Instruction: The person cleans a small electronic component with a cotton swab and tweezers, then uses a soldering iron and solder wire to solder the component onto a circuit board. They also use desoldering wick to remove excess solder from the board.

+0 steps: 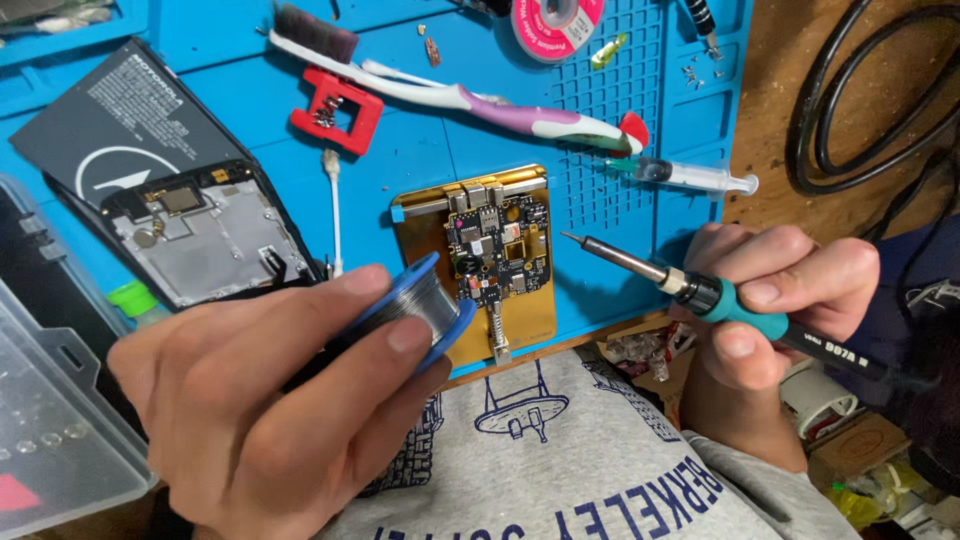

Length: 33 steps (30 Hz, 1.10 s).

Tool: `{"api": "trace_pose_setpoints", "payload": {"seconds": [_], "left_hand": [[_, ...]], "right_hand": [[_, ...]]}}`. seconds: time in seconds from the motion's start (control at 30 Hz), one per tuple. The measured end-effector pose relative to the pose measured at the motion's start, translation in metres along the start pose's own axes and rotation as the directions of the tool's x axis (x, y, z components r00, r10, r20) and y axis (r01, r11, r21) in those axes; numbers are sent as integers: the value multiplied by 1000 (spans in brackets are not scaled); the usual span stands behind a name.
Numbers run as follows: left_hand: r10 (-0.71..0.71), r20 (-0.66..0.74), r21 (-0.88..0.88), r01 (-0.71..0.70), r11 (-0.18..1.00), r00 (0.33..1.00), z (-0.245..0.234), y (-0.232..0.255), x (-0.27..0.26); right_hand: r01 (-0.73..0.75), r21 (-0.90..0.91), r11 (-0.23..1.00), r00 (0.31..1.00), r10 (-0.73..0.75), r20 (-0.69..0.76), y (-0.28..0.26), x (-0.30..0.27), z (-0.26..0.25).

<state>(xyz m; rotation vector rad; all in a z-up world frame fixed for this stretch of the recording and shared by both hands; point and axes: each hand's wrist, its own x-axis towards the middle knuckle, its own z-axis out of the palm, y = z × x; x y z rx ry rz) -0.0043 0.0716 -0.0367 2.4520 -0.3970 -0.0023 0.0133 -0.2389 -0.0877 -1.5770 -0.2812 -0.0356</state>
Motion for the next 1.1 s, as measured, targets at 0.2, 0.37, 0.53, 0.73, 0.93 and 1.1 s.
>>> {"api": "trace_pose_setpoints", "payload": {"seconds": [0.2, 0.37, 0.53, 0.73, 0.93, 1.1], "left_hand": [[-46, -8, -125, 45, 991, 999, -3, 9, 2], [-51, 162, -109, 69, 992, 986, -8, 8, 0], [-36, 147, -133, 56, 990, 988, -4, 6, 2], [-7, 159, -150, 31, 988, 987, -3, 4, 3], [16, 146, -166, 8, 986, 989, -2, 2, 3], [25, 164, -169, 3, 986, 986, -1, 1, 4]], "right_hand": [[9, 35, 999, 971, -17, 238, 8, 0, -26], [-56, -21, 998, 961, 60, 270, 4, -4, -36], [27, -13, 1000, 971, -23, 238, 8, -1, -25], [59, -26, 998, 962, -50, 269, 10, 3, -26], [92, -31, 995, 976, -84, 202, 10, 4, -16], [94, -32, 995, 972, -84, 219, 11, 4, -18]]}}
